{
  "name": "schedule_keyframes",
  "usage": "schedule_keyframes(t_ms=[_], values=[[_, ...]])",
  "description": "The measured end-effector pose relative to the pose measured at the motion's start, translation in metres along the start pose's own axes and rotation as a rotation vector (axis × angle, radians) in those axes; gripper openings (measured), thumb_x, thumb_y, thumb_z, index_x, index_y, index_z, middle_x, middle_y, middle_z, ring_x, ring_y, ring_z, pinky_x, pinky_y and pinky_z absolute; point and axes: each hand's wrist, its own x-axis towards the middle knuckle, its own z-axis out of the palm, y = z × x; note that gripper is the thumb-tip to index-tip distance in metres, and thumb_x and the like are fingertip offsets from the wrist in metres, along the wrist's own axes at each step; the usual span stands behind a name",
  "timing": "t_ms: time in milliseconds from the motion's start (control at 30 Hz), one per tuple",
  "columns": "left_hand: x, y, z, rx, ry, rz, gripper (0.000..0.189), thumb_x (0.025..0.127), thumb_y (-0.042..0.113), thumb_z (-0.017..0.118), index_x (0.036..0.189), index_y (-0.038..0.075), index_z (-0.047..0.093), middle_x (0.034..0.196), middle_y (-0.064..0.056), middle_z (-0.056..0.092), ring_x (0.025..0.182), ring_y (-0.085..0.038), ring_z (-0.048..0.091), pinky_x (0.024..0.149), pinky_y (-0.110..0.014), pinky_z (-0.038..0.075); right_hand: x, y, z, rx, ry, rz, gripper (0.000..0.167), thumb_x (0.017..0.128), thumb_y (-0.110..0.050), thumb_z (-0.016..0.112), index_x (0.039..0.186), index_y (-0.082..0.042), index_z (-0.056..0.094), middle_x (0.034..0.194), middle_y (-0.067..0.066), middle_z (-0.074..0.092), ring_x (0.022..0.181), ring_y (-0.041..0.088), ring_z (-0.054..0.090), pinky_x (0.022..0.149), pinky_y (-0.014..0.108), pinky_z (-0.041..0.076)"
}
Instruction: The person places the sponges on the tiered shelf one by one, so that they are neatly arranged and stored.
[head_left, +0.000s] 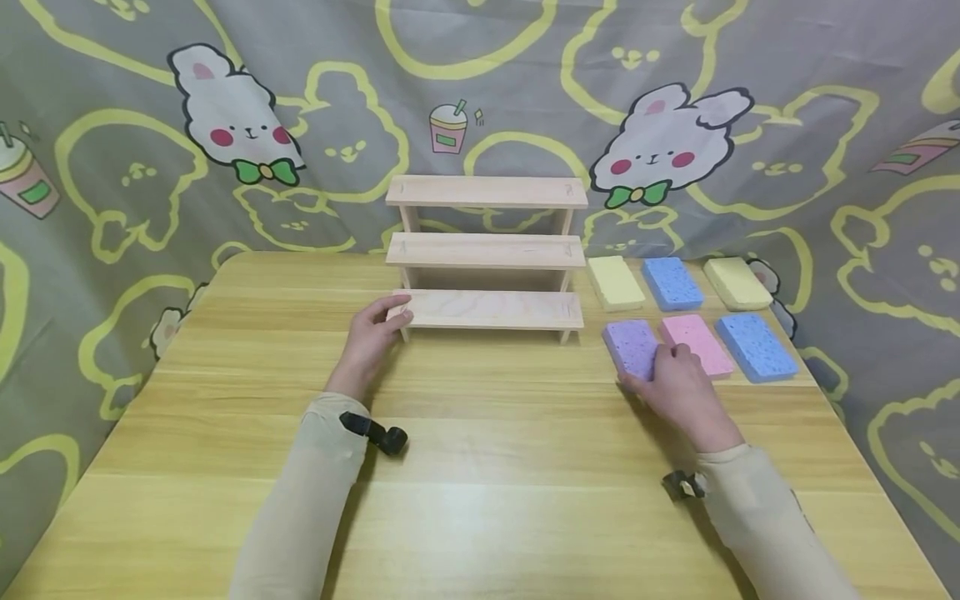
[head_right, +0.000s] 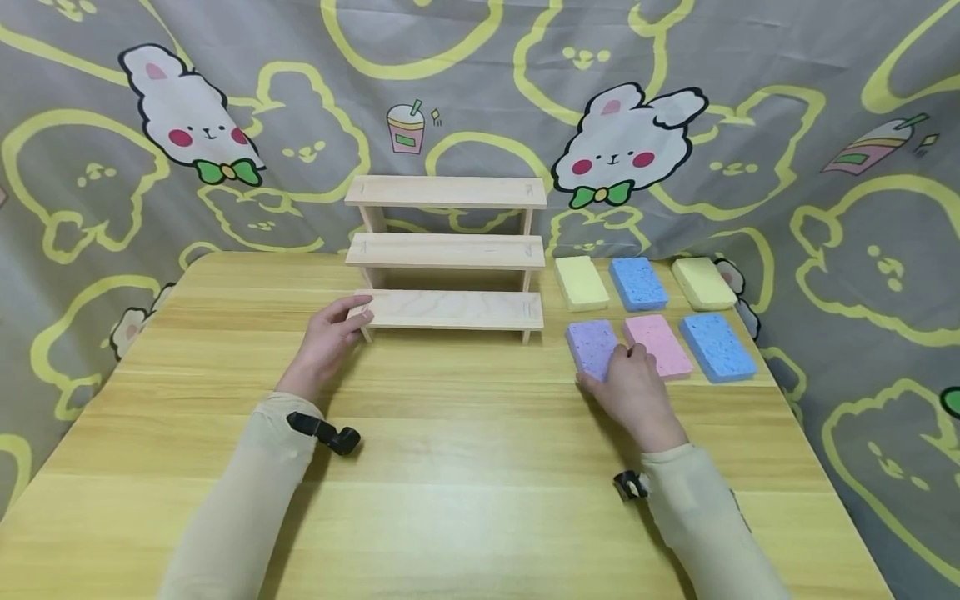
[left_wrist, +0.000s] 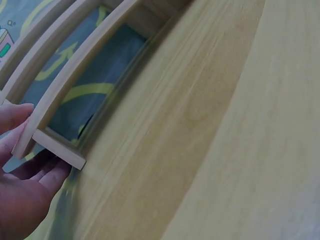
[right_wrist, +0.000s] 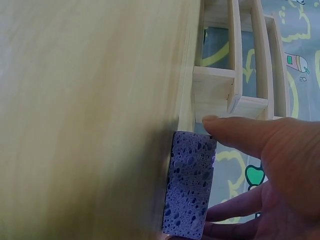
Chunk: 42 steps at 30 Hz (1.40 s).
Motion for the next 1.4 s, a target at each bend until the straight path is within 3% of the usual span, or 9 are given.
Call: schedule_keyframes(t_ms=[167,367,800,1400], values=[[0.0,-0.002,-0.001,-0.024,0.004,-0.007,0.038,0.094,0.001,0.064,0.13,-0.005,0.057,0.154,-0.01,0.035,0.14,-0.019,0.031,0.105,-0.034,0.041,0.001,0.002,-0.001,0.011,-0.014,0.012,0.088,0.086,-0.035,0.075,0.131,0.029,0.034,0.113,0.046,0.043,0.09,0.049,0.05,0.074,0.061,0.046],[-0.001,-0.003,-0.003,-0.021,0.002,-0.012,0.039,0.094,0.002,0.066,0.131,-0.003,0.058,0.157,-0.01,0.03,0.142,-0.019,0.026,0.105,-0.031,0.041,0.001,0.003,-0.005,0.088,-0.041,0.062,0.095,0.088,-0.029,0.073,0.149,0.015,0.015,0.12,0.047,0.037,0.098,0.051,0.047,0.085,0.066,0.044],[0.0,-0.002,-0.005,-0.028,-0.024,-0.037,0.041,0.095,0.005,0.065,0.134,-0.003,0.055,0.159,-0.011,0.024,0.144,-0.021,0.022,0.105,-0.031,0.041,0.004,0.006,-0.023,0.117,0.091,-0.021,0.069,0.085,-0.023,0.074,0.132,0.018,0.044,0.128,0.041,0.038,0.106,0.055,0.046,0.085,0.067,0.043],[0.0,0.0,-0.003,-0.052,-0.01,-0.068,0.041,0.094,0.004,0.065,0.134,-0.001,0.056,0.16,-0.006,0.024,0.141,-0.017,0.029,0.1,-0.027,0.045,0.021,0.01,-0.055,0.175,0.104,-0.117,0.073,0.093,-0.033,0.067,0.141,0.014,0.038,0.132,0.039,0.036,0.114,0.054,0.041,0.094,0.07,0.034]])
